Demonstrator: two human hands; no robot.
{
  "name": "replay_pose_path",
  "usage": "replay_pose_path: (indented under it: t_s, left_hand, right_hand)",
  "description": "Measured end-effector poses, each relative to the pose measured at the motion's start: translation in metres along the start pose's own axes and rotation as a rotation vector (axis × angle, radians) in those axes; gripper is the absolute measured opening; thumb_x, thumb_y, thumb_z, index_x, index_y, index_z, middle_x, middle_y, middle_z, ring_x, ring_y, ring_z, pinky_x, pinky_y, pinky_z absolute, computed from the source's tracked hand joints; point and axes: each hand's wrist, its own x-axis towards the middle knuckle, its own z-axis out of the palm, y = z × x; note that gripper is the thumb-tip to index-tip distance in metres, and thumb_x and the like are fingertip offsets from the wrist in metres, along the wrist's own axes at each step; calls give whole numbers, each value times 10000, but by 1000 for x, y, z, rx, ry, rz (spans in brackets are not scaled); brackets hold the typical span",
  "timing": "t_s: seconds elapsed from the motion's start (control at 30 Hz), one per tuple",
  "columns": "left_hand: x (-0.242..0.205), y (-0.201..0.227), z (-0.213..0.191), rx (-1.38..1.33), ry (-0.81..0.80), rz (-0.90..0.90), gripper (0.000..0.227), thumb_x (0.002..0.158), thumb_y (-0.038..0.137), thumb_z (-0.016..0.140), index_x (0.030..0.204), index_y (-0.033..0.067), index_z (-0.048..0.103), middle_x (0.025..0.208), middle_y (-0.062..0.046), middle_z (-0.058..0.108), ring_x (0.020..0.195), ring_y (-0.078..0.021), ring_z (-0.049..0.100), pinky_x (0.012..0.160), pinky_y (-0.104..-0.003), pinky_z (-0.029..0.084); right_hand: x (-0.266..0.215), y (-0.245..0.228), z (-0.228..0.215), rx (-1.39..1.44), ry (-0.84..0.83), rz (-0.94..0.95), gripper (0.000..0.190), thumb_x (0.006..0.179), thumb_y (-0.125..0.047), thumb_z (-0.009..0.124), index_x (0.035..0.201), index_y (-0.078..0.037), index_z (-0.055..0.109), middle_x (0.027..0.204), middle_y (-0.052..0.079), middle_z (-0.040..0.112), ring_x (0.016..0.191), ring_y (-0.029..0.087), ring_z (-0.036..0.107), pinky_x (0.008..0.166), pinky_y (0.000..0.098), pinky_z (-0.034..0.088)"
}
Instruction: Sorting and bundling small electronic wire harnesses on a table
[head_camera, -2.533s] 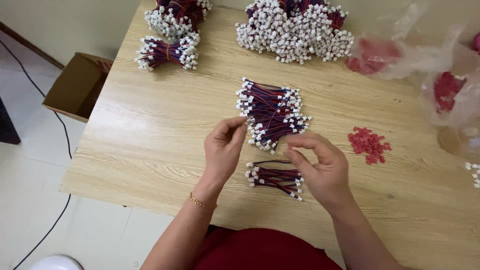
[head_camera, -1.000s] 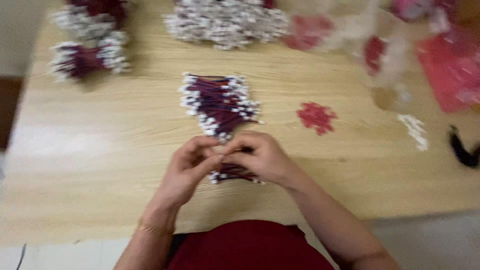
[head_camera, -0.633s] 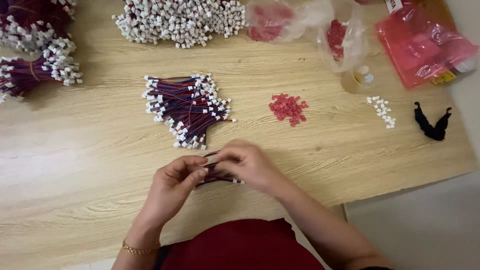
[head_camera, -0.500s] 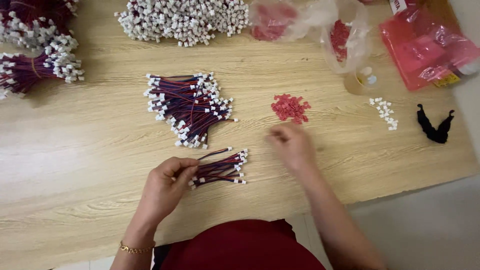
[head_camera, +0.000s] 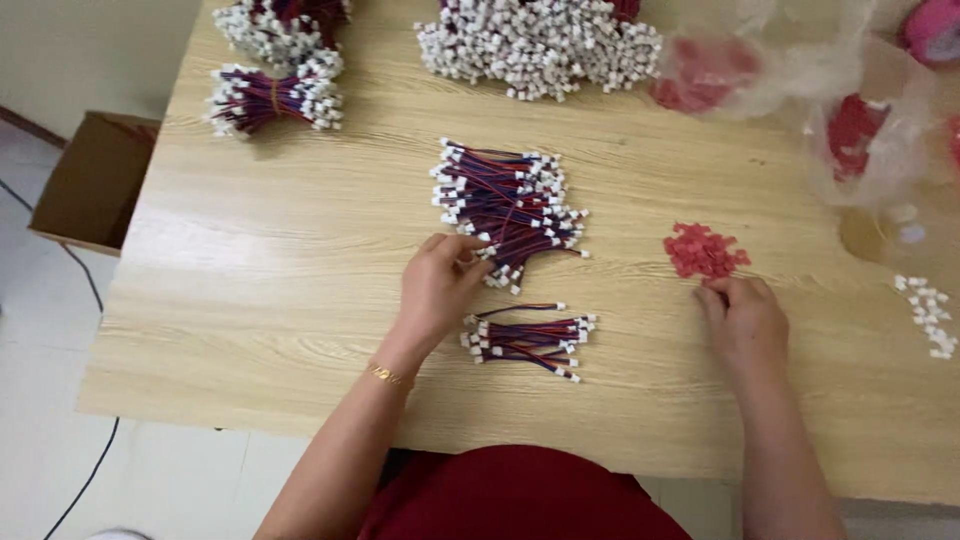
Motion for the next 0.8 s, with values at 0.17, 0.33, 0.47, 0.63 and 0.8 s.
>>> replay_pose_path:
  t_s: [0.17, 0.33, 0.47, 0.63, 0.8]
  left_hand:
    - [10, -10, 6, 130, 37, 109, 241, 810, 289, 736, 1004, 151, 694, 936, -49, 638, 817, -234, 627, 690, -394, 492]
    - [5, -18, 11, 158, 30, 184, 282, 811, 309, 730, 1042, 149, 703, 888, -75, 635, 756, -295, 637, 619, -437, 485]
    - [6, -6, 8, 143, 15, 113, 284, 843, 349, 692, 1038, 143, 707, 893, -60, 643, 775, -269, 642, 636, -421, 484]
    - [15, -10, 18, 283, 15, 165, 217, 874, 361, 637, 939, 175, 728, 886, -72, 651, 802, -291, 637, 643, -441, 492]
    - [14, -13, 22, 396, 130, 278, 158, 739, 219, 756, 884, 176, 710, 858, -67, 621, 797, -297, 677, 682, -396, 559]
  right_hand:
    - [-1, 7, -2, 67, 15, 73, 177, 995, -204, 586, 1018, -47, 665, 1007, 182, 658, 970, 369, 588, 839, 470, 432]
    - [-6, -24, -23, 386, -28, 383, 175, 1072, -209, 544, 1069, -41, 589, 809, 93, 669, 660, 202, 609, 651, 363, 475]
    - [-5, -34, -13, 821, 102, 364, 49, 1023, -84, 620, 1026, -66, 574, 816, 83, 623, 682, 123, 593, 628, 265, 530]
    - [2, -66, -11, 1027, 164, 322, 125, 935, 17, 620, 1022, -68, 649, 814, 85, 660, 705, 105, 635, 723, 224, 582]
    - [0, -100, -12, 1218, 16, 156, 213, 904, 64, 628, 1111, 30, 585, 885, 121, 610, 762, 192, 669, 673, 285, 594]
